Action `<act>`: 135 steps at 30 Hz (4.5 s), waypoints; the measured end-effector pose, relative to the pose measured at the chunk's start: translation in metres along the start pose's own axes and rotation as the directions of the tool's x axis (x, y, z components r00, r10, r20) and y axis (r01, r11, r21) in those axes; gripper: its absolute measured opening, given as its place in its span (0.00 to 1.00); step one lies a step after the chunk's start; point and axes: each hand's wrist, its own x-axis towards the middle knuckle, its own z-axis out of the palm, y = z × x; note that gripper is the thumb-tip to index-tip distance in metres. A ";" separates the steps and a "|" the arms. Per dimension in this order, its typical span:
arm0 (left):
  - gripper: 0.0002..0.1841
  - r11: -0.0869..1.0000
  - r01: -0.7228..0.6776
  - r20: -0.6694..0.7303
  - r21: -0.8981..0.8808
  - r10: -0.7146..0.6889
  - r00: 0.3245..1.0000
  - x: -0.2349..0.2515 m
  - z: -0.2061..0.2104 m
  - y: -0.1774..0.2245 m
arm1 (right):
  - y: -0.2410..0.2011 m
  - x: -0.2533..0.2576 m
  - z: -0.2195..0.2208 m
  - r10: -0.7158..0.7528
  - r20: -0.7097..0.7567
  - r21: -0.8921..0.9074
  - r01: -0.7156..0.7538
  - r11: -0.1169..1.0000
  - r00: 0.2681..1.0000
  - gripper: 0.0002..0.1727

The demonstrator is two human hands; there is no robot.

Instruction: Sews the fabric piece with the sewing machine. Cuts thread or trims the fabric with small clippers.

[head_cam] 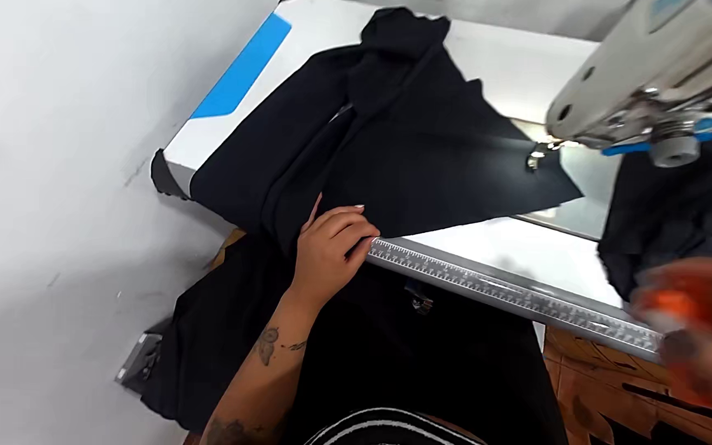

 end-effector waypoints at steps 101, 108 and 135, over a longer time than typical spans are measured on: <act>0.04 0.908 -0.170 -0.087 -0.383 0.148 0.985 -0.038 -0.009 -0.007 | -0.078 0.097 0.170 -0.299 0.662 0.750 -0.608 0.260 0.688 0.23; 0.05 0.909 -0.163 -0.081 -0.383 0.143 0.986 -0.039 -0.010 -0.007 | -0.078 0.098 0.170 -0.334 0.659 0.751 -0.608 0.257 0.674 0.25; 0.05 0.905 -0.168 -0.073 -0.391 0.151 0.986 -0.040 -0.010 -0.008 | -0.076 0.099 0.173 -0.325 0.650 0.760 -0.595 0.262 0.687 0.23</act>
